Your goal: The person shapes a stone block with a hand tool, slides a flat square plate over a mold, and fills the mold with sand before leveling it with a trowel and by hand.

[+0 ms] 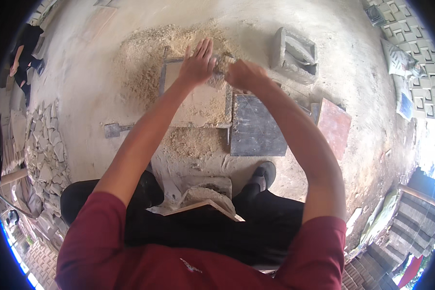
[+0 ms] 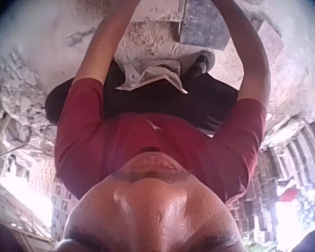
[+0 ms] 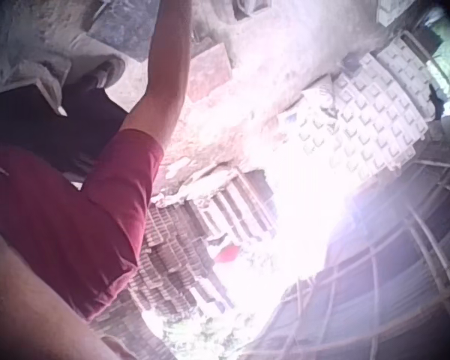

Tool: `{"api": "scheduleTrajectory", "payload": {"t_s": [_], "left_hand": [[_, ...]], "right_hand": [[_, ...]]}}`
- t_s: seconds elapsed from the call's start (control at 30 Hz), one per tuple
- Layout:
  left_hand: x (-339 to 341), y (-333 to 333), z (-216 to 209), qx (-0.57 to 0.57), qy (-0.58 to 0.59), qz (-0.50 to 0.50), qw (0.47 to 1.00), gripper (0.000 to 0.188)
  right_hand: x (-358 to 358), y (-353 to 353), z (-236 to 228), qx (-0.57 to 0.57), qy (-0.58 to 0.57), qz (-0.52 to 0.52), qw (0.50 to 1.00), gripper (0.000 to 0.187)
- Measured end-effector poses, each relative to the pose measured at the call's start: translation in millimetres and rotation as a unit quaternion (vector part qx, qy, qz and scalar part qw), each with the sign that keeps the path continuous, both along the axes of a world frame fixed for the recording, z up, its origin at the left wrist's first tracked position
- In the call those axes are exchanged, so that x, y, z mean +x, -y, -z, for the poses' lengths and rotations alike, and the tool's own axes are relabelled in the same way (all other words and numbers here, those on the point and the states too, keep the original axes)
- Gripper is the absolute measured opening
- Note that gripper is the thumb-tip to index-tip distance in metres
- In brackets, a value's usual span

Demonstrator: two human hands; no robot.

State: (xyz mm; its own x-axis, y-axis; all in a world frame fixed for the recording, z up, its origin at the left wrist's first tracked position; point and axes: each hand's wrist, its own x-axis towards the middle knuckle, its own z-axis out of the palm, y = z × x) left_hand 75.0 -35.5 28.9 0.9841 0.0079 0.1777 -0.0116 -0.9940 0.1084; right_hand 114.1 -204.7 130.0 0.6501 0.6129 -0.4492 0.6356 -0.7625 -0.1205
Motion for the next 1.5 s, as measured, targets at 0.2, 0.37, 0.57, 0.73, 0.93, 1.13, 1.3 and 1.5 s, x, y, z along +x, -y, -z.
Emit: {"api": "scheduleTrajectory", "payload": {"t_s": [0.2, 0.37, 0.57, 0.73, 0.93, 1.13, 1.3, 1.5], "left_hand": [[-30.2, 13.0, 37.8, -0.045, 0.029, 0.001, 0.999, 0.063], [-109.2, 32.1, 28.0, -0.089, -0.016, 0.009, 0.996, 0.064], [-167.0, 39.8, 18.4, -0.107, -0.077, 0.005, 0.991, 0.066], [-215.3, 45.1, 17.0, -0.126, -0.11, 0.006, 0.986, 0.065], [-57.9, -46.4, -2.9, -0.048, 0.022, -0.046, 0.998, 0.062], [-60.9, -76.1, 35.0, -0.023, -0.032, -0.085, 0.996, 0.063], [-152.2, -42.8, 25.9, -0.034, -0.071, -0.096, 0.992, 0.067], [-216.9, -2.3, 19.3, -0.1, -0.102, -0.113, 0.983, 0.068]], "right_hand": [[-18.6, 16.9, 34.8, 0.009, -0.057, -0.012, 0.998, 0.038], [-84.1, 36.4, 32.3, 0.01, -0.119, 0.019, 0.993, 0.036], [-139.0, 40.9, 35.2, -0.029, -0.182, 0.034, 0.982, 0.032], [-156.7, 34.5, 15.8, -0.075, -0.215, 0.007, 0.974, 0.028], [-25.8, -50.4, 0.2, -0.037, -0.054, -0.038, 0.997, 0.043], [-24.0, -88.3, 29.5, 0.003, -0.067, -0.046, 0.997, 0.031], [-98.0, -61.4, 38.9, -0.018, -0.168, -0.044, 0.985, 0.026], [-143.0, -23.3, 33.8, -0.006, -0.189, -0.121, 0.975, 0.026]]}}
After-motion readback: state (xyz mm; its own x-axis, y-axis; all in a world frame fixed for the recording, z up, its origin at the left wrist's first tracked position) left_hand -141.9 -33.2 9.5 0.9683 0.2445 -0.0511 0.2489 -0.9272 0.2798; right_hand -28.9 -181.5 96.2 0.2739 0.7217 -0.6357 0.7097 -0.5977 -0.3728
